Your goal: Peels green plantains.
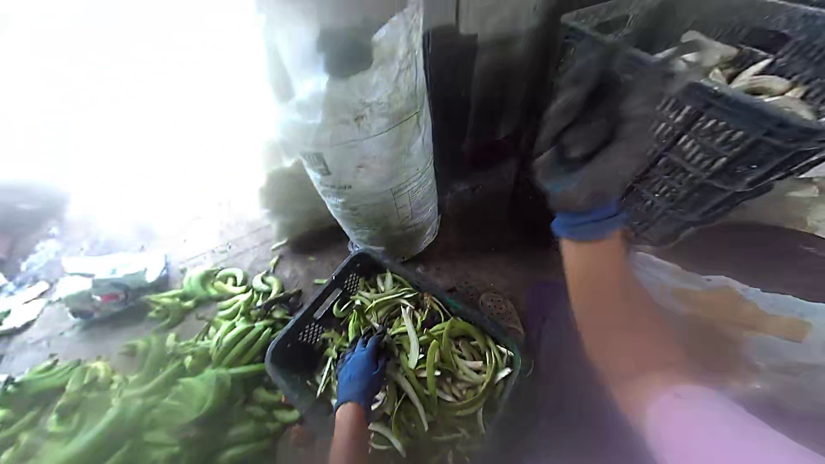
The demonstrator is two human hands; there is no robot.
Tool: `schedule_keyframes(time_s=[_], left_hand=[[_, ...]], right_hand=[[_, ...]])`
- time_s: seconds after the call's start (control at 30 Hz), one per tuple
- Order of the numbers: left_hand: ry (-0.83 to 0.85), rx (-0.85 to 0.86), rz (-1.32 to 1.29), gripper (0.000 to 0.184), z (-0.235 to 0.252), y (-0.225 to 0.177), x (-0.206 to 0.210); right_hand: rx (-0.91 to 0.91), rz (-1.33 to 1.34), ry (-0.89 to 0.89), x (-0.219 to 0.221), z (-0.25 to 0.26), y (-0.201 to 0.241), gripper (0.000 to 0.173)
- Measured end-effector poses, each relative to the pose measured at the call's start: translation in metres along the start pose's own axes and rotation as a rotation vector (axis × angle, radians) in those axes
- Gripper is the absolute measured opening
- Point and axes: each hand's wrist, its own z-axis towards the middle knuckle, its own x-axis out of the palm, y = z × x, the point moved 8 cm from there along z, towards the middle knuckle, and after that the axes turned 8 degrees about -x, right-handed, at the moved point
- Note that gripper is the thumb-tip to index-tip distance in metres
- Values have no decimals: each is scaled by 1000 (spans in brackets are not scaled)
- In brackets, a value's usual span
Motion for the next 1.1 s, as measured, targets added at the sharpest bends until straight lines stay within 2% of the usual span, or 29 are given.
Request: schedule_keyframes(time_s=[0.07,0.17,0.27,0.33,0.4,0.47,0.57,0.63,0.7,0.77,0.83,0.9,0.97,1.03,1.1], left_hand=[[-65,2,-247,46,-4,4,-24],[-185,-8,-664,46,-29,10,-77],[-181,165,-1079,46,-59,11,-118],[-62,287,-1387,43,-76,8,-132],[-4,375,-1607,43,-85,2,-138],[-1,445,-1782,41,-85,-2,-135],[-62,448,-1996,40,-77,-9,-119],[-101,386,-1969,38,-73,-8,-108],[-244,262,-1873,36,-73,6,-109],[-366,118,-1702,56,-79,21,-114],[-443,95,-1499,62,-87,27,-122],[-499,115,-1299,60,-97,28,-128],[-506,140,-1218,57,-106,28,-132],[-464,189,-1223,54,-111,26,-131],[-407,209,-1172,51,-105,22,-127]], right_hand=[[241,-171,12,5,-39,-59,26],[786,-320,11,-10,-125,-142,35],[1146,-533,112,1,-187,-177,33],[1214,-439,297,8,-218,-197,28],[1268,-181,461,33,-237,-200,35],[1231,-101,465,60,-244,-197,33],[1060,-226,434,76,-244,-199,32],[983,-383,562,82,-246,-201,35],[1001,-575,731,83,-250,-205,35],[1086,-689,818,85,-250,-205,39],[1100,-679,763,86,-243,-202,44],[973,-582,679,95,-229,-190,36],[929,-546,700,100,-221,-182,30],[1119,-703,845,83,-234,-191,22],[1327,-783,902,67,-246,-197,23]])
